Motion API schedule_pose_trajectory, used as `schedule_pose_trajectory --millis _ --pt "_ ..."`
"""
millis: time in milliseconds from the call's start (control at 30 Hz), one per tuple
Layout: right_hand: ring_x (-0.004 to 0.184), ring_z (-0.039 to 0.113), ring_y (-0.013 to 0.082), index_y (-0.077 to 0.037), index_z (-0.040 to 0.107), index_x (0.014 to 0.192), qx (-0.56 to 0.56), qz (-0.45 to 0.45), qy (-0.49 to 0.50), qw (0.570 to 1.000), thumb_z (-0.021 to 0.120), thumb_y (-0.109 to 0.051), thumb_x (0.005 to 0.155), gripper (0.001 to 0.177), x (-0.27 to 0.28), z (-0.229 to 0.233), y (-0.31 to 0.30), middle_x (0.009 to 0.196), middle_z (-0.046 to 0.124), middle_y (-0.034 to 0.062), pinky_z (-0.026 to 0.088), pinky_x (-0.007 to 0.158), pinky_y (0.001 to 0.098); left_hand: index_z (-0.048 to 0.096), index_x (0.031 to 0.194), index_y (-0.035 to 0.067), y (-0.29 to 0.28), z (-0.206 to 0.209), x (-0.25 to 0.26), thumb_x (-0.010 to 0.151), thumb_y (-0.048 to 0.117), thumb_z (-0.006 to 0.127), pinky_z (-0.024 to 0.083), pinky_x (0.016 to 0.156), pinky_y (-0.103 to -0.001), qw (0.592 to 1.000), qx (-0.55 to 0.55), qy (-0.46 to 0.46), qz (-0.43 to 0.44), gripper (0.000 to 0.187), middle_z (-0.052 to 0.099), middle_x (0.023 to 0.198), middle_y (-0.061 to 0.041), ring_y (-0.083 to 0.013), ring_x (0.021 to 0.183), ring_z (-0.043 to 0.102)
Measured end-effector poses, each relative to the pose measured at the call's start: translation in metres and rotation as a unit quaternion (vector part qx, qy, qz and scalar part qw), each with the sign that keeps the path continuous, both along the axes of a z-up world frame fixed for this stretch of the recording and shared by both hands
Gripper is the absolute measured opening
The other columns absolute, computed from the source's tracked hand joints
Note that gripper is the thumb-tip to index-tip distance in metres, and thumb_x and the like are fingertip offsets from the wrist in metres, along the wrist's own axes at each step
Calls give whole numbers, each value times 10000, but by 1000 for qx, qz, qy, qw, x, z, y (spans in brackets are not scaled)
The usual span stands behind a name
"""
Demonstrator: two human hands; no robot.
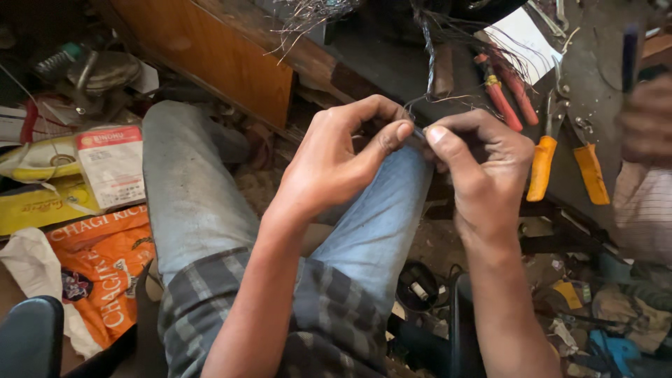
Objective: The person twists and bundles copper wires from a motor stator, then uses pliers to pull and adjust wires inside the stator. The person handles the stator and wires repeatedly, organizing and securing the wire ends.
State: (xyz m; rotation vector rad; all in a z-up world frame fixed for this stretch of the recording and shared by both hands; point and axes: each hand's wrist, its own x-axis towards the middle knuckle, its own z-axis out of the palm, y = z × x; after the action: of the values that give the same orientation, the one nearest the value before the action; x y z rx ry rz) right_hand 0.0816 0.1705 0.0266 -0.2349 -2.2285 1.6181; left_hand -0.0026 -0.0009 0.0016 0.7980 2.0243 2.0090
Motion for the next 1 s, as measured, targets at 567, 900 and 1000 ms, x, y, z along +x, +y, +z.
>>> schedule_pose_trajectory --millis 567,900,1000 --pt "686 587 81 37 652 1004 74 -68 63 993 675 -42 1032 87 10 2 19 817 650 54 465 685 225 682 1003 -9 -4 0 -2 952 221 663 548 780 -285 1000 13 -12 -13 236 716 818 -69 -112 786 665" --pt "791 555 69 -2 571 1047 121 -131 187 966 615 -131 1116 152 17 6 16 913 620 21 461 742 204 638 1278 1 24 -33 -9 1106 382 428 507 989 -329 938 251 -215 -105 468 700 1146 -73 -162 1079 631" --pt "711 488 65 -3 595 1053 184 -153 140 961 630 -127 1081 131 19 9 12 885 605 23 386 655 195 584 1365 15 47 -31 0 1082 483 335 484 1067 -342 856 364 -330 -159 600 677 1287 -89 -181 1187 631"
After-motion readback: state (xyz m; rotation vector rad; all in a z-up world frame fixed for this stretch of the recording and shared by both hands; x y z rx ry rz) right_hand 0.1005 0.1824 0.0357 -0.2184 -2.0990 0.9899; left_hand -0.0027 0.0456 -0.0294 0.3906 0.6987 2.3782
